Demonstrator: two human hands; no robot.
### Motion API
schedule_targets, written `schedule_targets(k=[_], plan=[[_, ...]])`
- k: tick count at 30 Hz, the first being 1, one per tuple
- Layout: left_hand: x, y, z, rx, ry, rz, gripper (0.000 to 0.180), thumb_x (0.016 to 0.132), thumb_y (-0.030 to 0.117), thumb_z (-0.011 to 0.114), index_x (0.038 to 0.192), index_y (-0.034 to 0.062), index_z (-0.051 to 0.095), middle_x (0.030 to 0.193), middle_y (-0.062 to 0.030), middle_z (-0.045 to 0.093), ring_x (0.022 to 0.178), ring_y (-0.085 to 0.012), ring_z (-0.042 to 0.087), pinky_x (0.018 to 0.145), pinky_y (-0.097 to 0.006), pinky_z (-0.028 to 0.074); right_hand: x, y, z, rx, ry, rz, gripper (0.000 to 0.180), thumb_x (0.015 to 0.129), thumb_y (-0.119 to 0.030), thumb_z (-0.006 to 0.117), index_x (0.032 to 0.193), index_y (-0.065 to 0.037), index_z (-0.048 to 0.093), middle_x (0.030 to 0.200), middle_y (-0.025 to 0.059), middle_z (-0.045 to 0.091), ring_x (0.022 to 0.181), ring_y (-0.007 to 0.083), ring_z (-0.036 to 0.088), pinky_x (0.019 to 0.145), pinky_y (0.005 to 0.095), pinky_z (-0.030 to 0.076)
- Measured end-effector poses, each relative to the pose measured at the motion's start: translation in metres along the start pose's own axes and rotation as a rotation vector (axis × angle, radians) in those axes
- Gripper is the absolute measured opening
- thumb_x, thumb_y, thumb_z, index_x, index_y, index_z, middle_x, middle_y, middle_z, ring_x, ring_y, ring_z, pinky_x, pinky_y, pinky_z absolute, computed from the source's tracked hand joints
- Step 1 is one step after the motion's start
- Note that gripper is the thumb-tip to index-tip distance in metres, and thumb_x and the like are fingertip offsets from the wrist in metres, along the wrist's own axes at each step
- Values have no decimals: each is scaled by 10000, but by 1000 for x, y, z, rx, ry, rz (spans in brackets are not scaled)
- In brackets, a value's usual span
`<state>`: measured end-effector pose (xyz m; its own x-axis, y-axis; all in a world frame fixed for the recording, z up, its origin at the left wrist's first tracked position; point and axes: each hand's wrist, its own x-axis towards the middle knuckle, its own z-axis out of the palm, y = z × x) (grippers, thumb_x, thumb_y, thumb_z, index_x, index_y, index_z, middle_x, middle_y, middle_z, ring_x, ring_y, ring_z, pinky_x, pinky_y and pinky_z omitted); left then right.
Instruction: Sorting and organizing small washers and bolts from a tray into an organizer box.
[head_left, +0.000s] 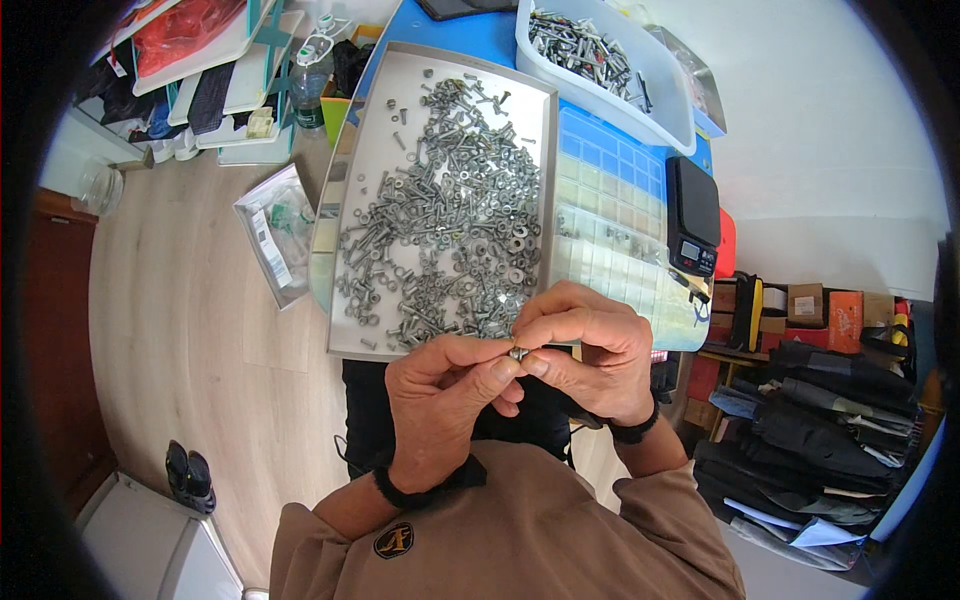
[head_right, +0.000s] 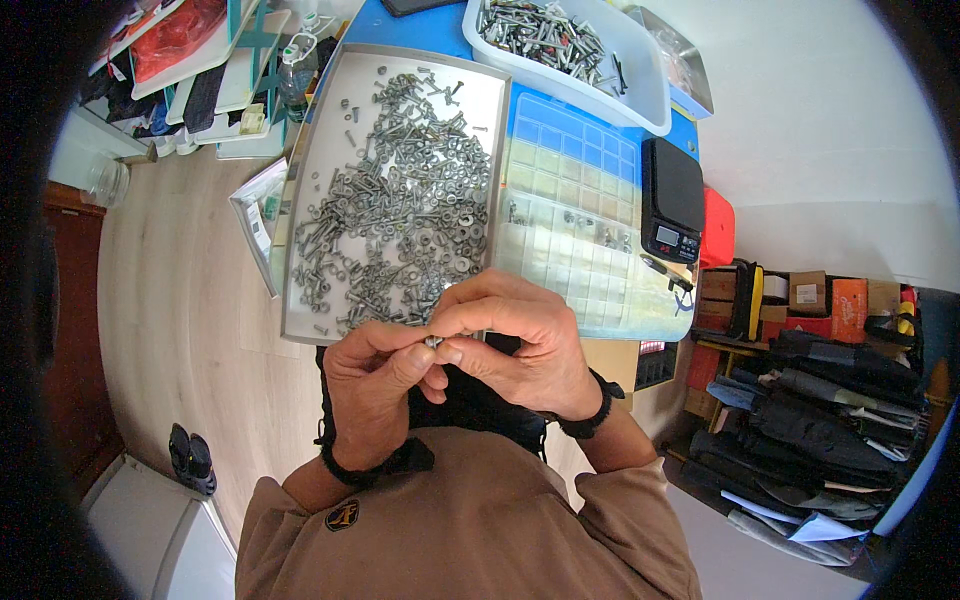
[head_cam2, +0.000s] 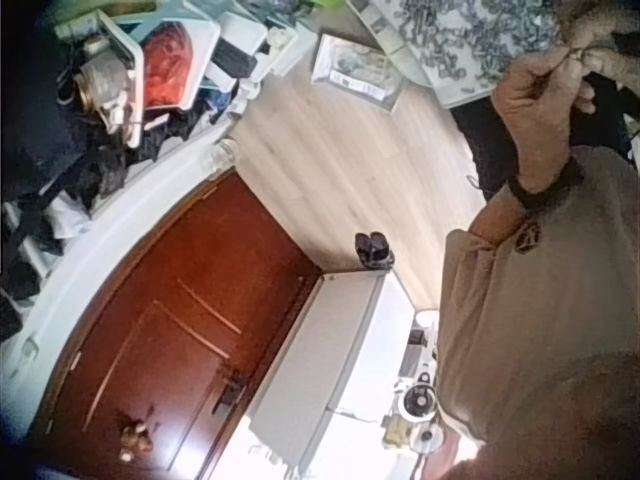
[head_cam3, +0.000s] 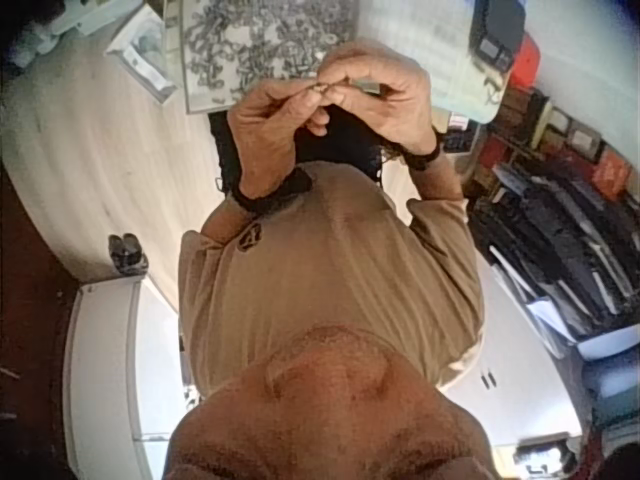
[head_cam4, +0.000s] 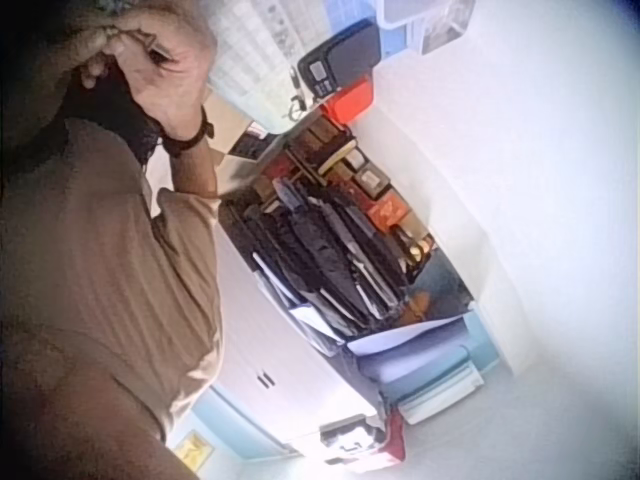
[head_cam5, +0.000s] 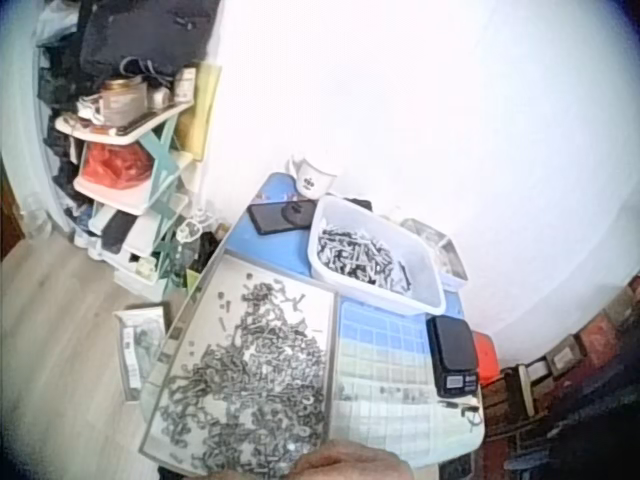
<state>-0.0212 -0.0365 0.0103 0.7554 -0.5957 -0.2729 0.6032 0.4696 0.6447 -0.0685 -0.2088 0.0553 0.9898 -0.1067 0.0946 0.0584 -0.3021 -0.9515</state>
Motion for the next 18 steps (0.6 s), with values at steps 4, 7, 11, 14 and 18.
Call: schedule_targets(k=[4, 7, 11, 14, 18], plan=[[0, 4, 1, -23, -9, -76, 133, 908, 9, 698, 1036, -26, 707, 881, -124, 717, 723, -145, 692, 588, -250, 592, 1, -4, 0, -121, 12, -90, 155, 855, -75, 764, 1001, -37, 730, 960, 107, 686, 873, 233, 664, 758, 330, 518], [-1, 6, 4, -45, -7, -136, 133, 913, 61, 705, 1023, -15, 704, 862, -118, 714, 698, -150, 681, 573, -262, 583, 0, -3, 0, -109, 21, -126, 160, 849, -65, 763, 1003, -37, 730, 965, 108, 683, 874, 237, 663, 754, 332, 519], [0, 8, 1, -98, -102, -274, 186, 916, 132, 726, 1027, -17, 714, 858, -107, 709, 696, -132, 661, 590, -258, 566, -4, -4, -2, -73, 37, -126, 186, 785, -67, 815, 947, -15, 738, 946, 142, 683, 850, 236, 644, 737, 333, 514], [0, 6, 3, -94, -151, -350, 178, 929, 187, 712, 984, 18, 711, 787, -73, 686, 655, -133, 654, 556, -266, 568, -8, -6, -6, -14, -1, -139, 194, 780, -60, 815, 951, -9, 740, 960, 153, 683, 867, 244, 644, 752, 334, 513], [-2, 4, 6, -187, -162, -417, 194, 930, 211, 713, 970, 21, 710, 774, -64, 679, 654, -129, 652, 549, -261, 561, -13, -6, -11, 137, -40, -29, 184, 825, -81, 793, 1000, -54, 744, 1005, 110, 689, 921, 226, 661, 802, 339, 513]])
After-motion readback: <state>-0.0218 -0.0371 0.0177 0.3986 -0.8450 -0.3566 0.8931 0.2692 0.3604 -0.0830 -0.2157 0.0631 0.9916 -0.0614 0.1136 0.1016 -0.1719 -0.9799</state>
